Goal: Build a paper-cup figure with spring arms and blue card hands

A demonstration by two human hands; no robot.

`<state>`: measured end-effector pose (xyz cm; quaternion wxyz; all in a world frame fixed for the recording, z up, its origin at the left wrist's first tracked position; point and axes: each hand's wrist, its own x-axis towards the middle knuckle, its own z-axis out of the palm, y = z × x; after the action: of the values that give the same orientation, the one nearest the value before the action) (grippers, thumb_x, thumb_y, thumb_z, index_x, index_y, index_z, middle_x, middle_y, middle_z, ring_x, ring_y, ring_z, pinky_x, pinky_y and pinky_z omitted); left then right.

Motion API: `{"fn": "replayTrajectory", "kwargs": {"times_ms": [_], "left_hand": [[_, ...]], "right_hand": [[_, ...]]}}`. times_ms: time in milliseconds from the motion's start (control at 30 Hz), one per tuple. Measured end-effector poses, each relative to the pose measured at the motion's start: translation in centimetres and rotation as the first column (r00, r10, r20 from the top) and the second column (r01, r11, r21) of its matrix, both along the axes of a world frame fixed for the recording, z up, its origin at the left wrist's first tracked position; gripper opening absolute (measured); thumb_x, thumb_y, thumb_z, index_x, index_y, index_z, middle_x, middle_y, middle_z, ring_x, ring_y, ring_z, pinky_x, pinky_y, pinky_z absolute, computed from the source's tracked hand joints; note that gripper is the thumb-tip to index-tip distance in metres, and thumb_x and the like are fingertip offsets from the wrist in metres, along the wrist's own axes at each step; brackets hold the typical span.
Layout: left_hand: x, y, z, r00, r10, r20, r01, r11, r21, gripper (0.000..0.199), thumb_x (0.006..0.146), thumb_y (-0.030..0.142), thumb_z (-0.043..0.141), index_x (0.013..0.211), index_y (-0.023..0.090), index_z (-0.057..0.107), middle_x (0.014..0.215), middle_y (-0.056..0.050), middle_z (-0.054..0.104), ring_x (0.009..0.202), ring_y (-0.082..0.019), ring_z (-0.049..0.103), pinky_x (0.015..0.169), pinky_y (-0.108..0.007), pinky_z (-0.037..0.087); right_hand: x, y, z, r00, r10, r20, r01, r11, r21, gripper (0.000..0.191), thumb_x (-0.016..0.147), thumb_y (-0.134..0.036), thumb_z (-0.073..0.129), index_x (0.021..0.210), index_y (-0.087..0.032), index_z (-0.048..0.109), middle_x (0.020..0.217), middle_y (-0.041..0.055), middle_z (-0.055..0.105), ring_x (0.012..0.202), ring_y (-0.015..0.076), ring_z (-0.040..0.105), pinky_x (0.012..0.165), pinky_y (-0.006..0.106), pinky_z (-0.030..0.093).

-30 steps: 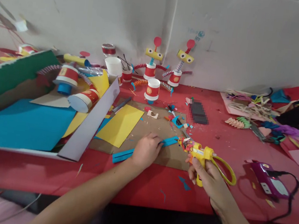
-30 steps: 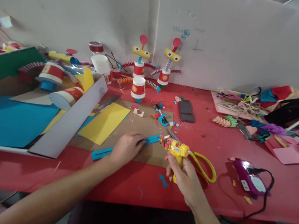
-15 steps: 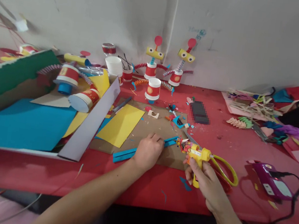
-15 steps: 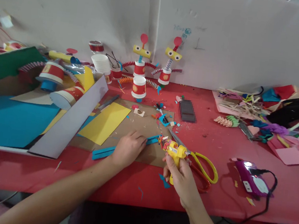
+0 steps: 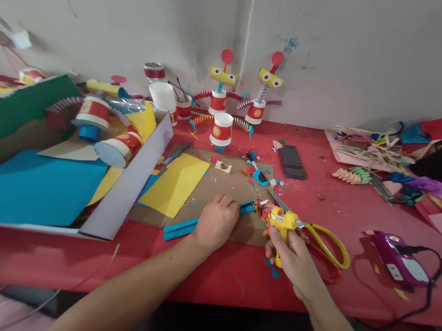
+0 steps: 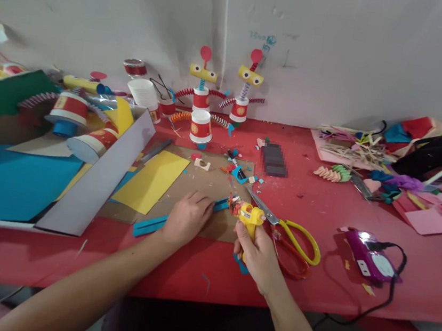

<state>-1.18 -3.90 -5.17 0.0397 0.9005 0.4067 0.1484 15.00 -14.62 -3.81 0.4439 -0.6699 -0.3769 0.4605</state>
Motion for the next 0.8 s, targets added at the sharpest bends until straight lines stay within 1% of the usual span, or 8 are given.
{"fn": "replayTrajectory", "kwargs": {"times_ms": [100, 267, 400, 533, 633, 700, 800], "left_hand": [[0.0, 0.0, -0.1, 1.0, 0.0, -0.004, 0.0, 1.0, 0.001, 0.023, 0.094, 0.021, 0.045, 0.083, 0.016, 0.065, 0.087, -0.008, 0.064, 0.084, -0.021, 0.058, 0.075, -0.033, 0.046], [0.0, 0.0, -0.2, 1.0, -0.009, 0.018, 0.009, 1.0, 0.011, 0.024, 0.094, 0.02, 0.044, 0.085, 0.016, 0.065, 0.087, -0.008, 0.064, 0.083, -0.021, 0.058, 0.074, -0.033, 0.046], [0.0, -0.1, -0.1, 0.999, 0.002, 0.033, -0.002, 1.0, 0.004, 0.025, 0.095, 0.02, 0.044, 0.083, 0.015, 0.066, 0.088, -0.008, 0.065, 0.084, -0.021, 0.058, 0.076, -0.033, 0.047], [0.0, -0.2, 0.0, 0.999, 0.009, 0.035, -0.009, 1.0, 0.004, 0.024, 0.094, 0.02, 0.045, 0.083, 0.016, 0.066, 0.088, -0.008, 0.065, 0.084, -0.021, 0.058, 0.074, -0.032, 0.047], [0.1, -0.2, 0.0, 0.999, 0.012, 0.03, -0.012, 1.0, -0.006, 0.025, 0.094, 0.021, 0.043, 0.084, 0.016, 0.066, 0.089, -0.008, 0.065, 0.086, -0.021, 0.058, 0.074, -0.033, 0.048], [0.3, -0.1, 0.1, 1.0, 0.014, 0.022, -0.014, 0.999, -0.029, 0.027, 0.095, 0.021, 0.041, 0.086, 0.016, 0.066, 0.089, -0.009, 0.065, 0.087, -0.022, 0.059, 0.077, -0.034, 0.048], [-0.2, -0.3, 1.0, 1.0, 0.01, -0.002, -0.01, 0.997, -0.078, 0.024, 0.094, 0.021, 0.043, 0.092, 0.015, 0.067, 0.094, -0.009, 0.066, 0.091, -0.023, 0.059, 0.082, -0.036, 0.049]], "right_hand": [[-0.2, 0.1, 0.0, 1.0, -0.006, 0.004, 0.006, 1.0, -0.008, 0.048, 0.081, -0.066, 0.054, 0.086, -0.019, 0.056, 0.052, -0.0039, 0.054, 0.045, 0.0108, 0.049, 0.043, 0.023, 0.036], [-0.2, 0.3, 0.0, 0.999, 0.046, 0.024, -0.046, 0.999, -0.019, 0.046, 0.082, -0.066, 0.052, 0.08, -0.02, 0.051, 0.049, -0.0054, 0.051, 0.043, 0.0109, 0.048, 0.043, 0.023, 0.036], [0.0, 0.4, 0.0, 0.995, -0.011, 0.097, 0.009, 1.0, 0.019, 0.043, 0.084, -0.064, 0.051, 0.082, -0.022, 0.049, 0.049, -0.0062, 0.051, 0.043, 0.0115, 0.047, 0.045, 0.024, 0.037], [-0.2, 0.4, 0.0, 0.992, 0.028, 0.122, -0.028, 1.0, -0.003, 0.041, 0.084, -0.063, 0.052, 0.081, -0.022, 0.049, 0.049, -0.0062, 0.049, 0.044, 0.0122, 0.047, 0.044, 0.024, 0.036], [-0.3, 0.4, -0.1, 0.994, 0.012, 0.107, -0.012, 1.0, 0.008, 0.041, 0.083, -0.063, 0.053, 0.079, -0.023, 0.047, 0.049, -0.0065, 0.048, 0.044, 0.0124, 0.047, 0.043, 0.024, 0.036], [-0.2, 0.5, -0.2, 0.993, -0.003, 0.122, 0.001, 1.0, 0.019, 0.041, 0.084, -0.063, 0.053, 0.078, -0.023, 0.046, 0.049, -0.0064, 0.049, 0.044, 0.0123, 0.047, 0.044, 0.025, 0.036], [0.0, 0.5, -0.2, 0.986, 0.03, 0.166, -0.03, 1.0, 0.0, 0.041, 0.085, -0.062, 0.051, 0.077, -0.022, 0.048, 0.049, -0.0053, 0.05, 0.044, 0.0118, 0.046, 0.044, 0.024, 0.035]]}}
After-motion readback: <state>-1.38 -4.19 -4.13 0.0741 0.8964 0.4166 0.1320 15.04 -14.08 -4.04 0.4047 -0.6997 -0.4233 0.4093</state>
